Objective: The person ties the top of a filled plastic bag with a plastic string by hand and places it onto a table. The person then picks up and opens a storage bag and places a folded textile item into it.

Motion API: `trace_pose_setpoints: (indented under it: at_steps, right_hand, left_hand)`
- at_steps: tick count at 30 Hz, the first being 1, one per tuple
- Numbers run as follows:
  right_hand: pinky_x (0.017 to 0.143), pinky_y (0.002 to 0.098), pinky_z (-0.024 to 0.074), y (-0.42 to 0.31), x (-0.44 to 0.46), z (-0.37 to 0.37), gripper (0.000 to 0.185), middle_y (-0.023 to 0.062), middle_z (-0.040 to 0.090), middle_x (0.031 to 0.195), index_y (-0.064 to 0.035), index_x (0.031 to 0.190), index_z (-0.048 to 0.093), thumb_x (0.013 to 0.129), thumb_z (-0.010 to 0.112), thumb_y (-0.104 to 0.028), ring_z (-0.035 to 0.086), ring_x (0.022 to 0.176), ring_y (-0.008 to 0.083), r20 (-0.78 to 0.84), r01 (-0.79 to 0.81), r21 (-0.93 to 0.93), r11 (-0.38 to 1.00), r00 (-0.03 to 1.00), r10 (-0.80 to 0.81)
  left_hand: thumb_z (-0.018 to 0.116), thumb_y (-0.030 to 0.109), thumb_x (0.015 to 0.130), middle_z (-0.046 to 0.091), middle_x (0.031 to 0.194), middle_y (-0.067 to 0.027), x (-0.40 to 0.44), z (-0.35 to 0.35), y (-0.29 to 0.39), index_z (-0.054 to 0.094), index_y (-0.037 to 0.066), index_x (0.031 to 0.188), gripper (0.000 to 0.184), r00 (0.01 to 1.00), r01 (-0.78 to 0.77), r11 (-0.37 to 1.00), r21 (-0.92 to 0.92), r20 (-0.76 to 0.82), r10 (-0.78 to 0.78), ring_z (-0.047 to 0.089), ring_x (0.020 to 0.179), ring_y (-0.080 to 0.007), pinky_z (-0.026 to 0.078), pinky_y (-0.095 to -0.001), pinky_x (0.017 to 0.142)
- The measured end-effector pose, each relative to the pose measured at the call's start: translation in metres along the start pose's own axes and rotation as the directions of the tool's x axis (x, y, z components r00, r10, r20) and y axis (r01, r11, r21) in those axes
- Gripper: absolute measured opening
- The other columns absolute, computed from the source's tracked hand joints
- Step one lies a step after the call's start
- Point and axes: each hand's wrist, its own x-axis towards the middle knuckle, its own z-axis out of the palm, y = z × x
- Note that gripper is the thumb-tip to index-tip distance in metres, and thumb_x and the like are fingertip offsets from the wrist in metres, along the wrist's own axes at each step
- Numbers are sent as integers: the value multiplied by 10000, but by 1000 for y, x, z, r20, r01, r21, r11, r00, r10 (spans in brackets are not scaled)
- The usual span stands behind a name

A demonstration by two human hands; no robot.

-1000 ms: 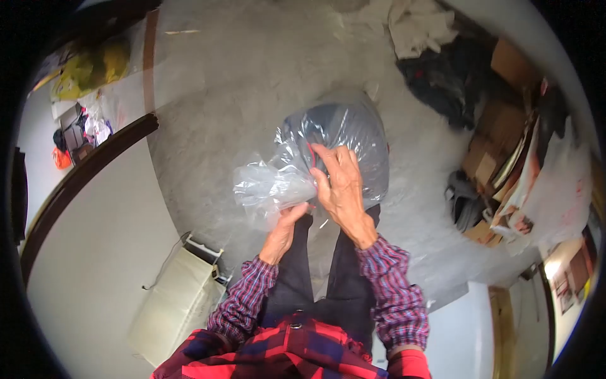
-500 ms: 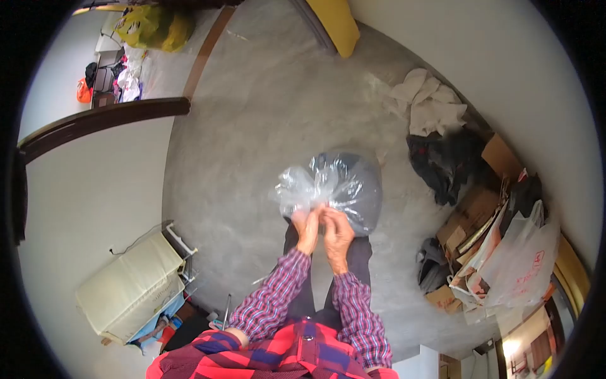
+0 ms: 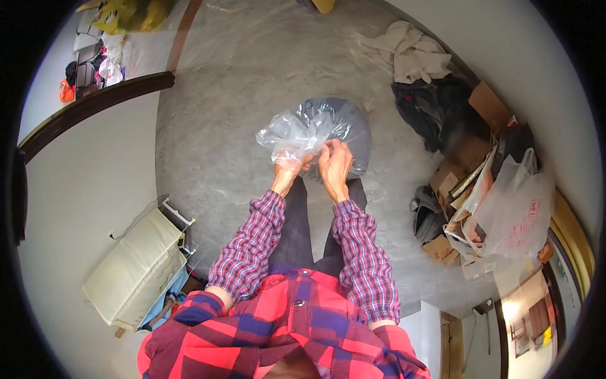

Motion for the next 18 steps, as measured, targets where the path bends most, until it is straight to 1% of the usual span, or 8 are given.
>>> trace_pose_setpoints:
  at_steps: [1,2,5,10,14,16,17,18]
  right_hand:
    - [602,419,453,4,1,4,142,268,548,708,70,742,543,667,494,-41,556,622,388,-65,113,-102,988,991,-120]
    - [602,419,453,6,2,2,142,268,548,708,70,742,543,667,494,-41,556,622,388,-67,115,-103,988,990,-122]
    - [590,480,438,-6,9,-12,129,258,559,671,38,695,539,664,491,-78,562,668,418,179,98,-356,929,983,-35]
    - [593,482,439,1,-5,-6,265,248,565,682,30,741,555,783,457,-212,562,670,419,299,51,-430,901,950,89]
    - [604,470,442,11,-15,0,290,253,571,712,31,795,585,801,451,-227,560,667,422,266,-15,-280,960,960,92]
    - [592,440,454,15,-12,-3,267,249,574,704,23,754,595,786,468,-210,587,659,361,287,-11,-292,956,953,98]
    - [576,410,462,24,-9,-2,244,233,580,697,16,734,595,766,486,-200,599,651,318,416,-82,-333,939,881,224]
    - [559,381,470,32,-1,0,222,216,586,690,10,714,596,747,505,-189,611,642,274,518,-138,-383,914,787,336]
  left_hand:
    - [709,149,650,590,744,-76,-4,1,8,573,12,869,291,989,142,973,-179,60,-134,568,593,-135,495,-238,487]
    - [709,149,650,590,744,-76,-3,2,5,573,12,869,291,989,140,974,-180,61,-131,568,593,-135,495,-238,487]
    - [687,125,670,586,735,-86,-4,7,-2,563,-17,876,279,981,190,936,-297,35,-189,573,571,-125,500,-228,436]
    - [601,39,730,577,712,-79,-5,22,-15,549,-14,838,131,980,168,868,-468,-19,-200,576,585,-142,509,-232,473]
    - [590,0,706,589,777,-123,-20,37,-10,539,-56,899,207,984,126,811,-571,-30,-174,601,630,-190,516,-263,530]
    - [565,-21,714,588,785,-107,-19,39,-20,549,-26,877,164,964,202,849,-488,-56,-261,598,659,-174,511,-261,558]
    - [553,43,735,593,810,-128,-21,34,-27,554,3,864,135,992,120,951,-283,9,-123,598,661,-227,497,-311,571]
    - [536,83,747,588,810,-145,-24,24,-36,554,11,867,141,968,-250,955,158,27,249,584,677,-271,479,-348,591]
